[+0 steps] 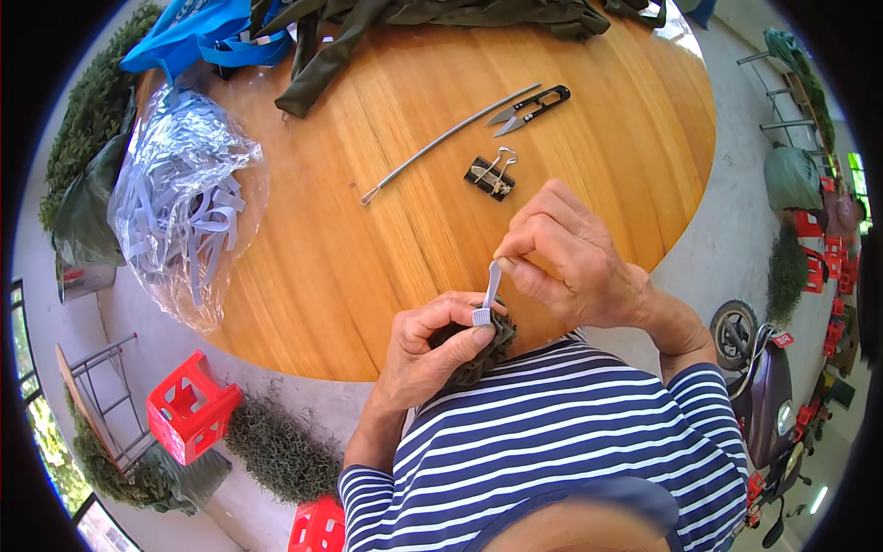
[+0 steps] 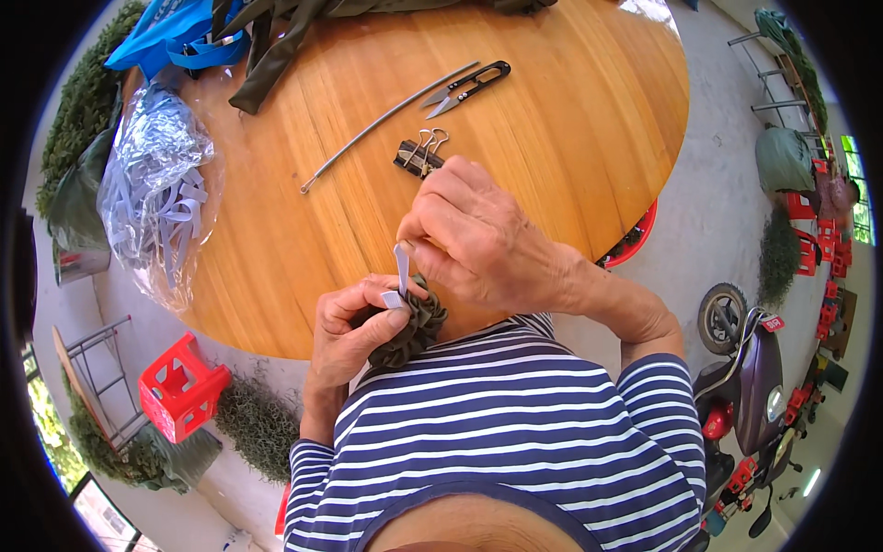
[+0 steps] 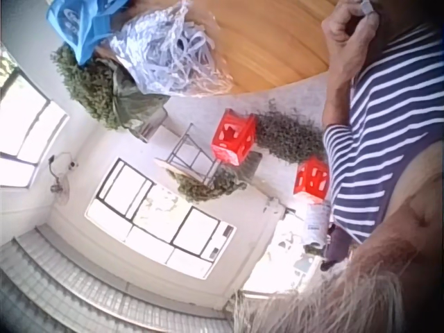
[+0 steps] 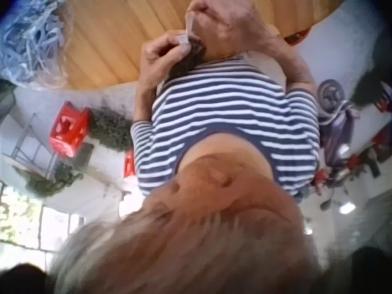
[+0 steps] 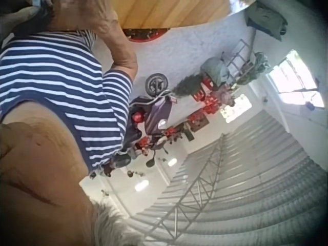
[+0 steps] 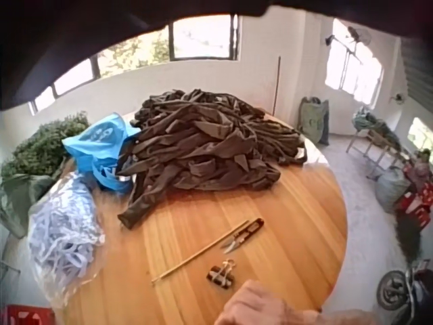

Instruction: The person assembles a green fabric item by threading a white elastic band through a gathered fabric loop using a metal tool. They secure the elastic with a binder clip and place the finished item into a red basket. The process is repeated with a new fabric piece.

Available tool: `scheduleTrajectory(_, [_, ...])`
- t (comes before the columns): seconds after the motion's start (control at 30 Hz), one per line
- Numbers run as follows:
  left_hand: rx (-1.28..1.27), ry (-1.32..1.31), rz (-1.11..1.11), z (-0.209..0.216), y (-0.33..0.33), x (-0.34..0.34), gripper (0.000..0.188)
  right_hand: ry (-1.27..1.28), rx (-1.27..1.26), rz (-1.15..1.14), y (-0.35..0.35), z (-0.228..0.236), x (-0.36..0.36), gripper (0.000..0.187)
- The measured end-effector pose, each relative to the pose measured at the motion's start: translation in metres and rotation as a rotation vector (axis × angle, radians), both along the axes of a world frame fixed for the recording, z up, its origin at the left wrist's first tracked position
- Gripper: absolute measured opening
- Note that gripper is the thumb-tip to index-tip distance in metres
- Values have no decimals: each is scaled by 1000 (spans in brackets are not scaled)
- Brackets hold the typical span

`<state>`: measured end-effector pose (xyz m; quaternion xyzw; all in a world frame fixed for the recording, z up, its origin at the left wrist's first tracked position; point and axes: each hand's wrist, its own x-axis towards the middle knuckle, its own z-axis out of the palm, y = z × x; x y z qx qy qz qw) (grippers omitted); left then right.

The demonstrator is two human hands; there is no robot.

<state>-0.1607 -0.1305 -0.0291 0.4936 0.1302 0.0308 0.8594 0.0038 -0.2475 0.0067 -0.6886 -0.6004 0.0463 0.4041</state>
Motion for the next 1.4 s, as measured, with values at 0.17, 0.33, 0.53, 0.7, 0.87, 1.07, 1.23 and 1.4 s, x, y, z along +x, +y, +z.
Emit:
scheduleTrajectory(0.17, [-78,0,102,0,-4,2,7,465,-166,0,-4,-8,-14,18])
scheduleTrajectory(0.33, [-91,15,68,1,-3,1,8,538,-140,175,-7,-23,-17,23])
scheduleTrajectory(0.53, [-86,39,27,1,-5,6,7,340,-17,-45,-5,-20,-20,9])
scheduleTrajectory(0.7, [-193,63,60,1,-8,4,9,922,-69,-98,-6,-15,-25,12])
scheduleTrajectory(0.87, [-267,89,188,-2,-13,3,12,1346,-95,-29,-7,-20,-27,19])
scheduleTrajectory(1.07, [111,-48,374,-1,-17,2,9,1424,-57,0,-13,-11,-35,16])
scheduleTrajectory(1.23, [596,-201,389,-8,-17,2,17,1413,-273,-115,-6,-12,-31,20])
scheduleTrajectory(1.4, [744,-219,229,-2,-8,5,23,1531,-341,-49,-8,-22,-24,18])
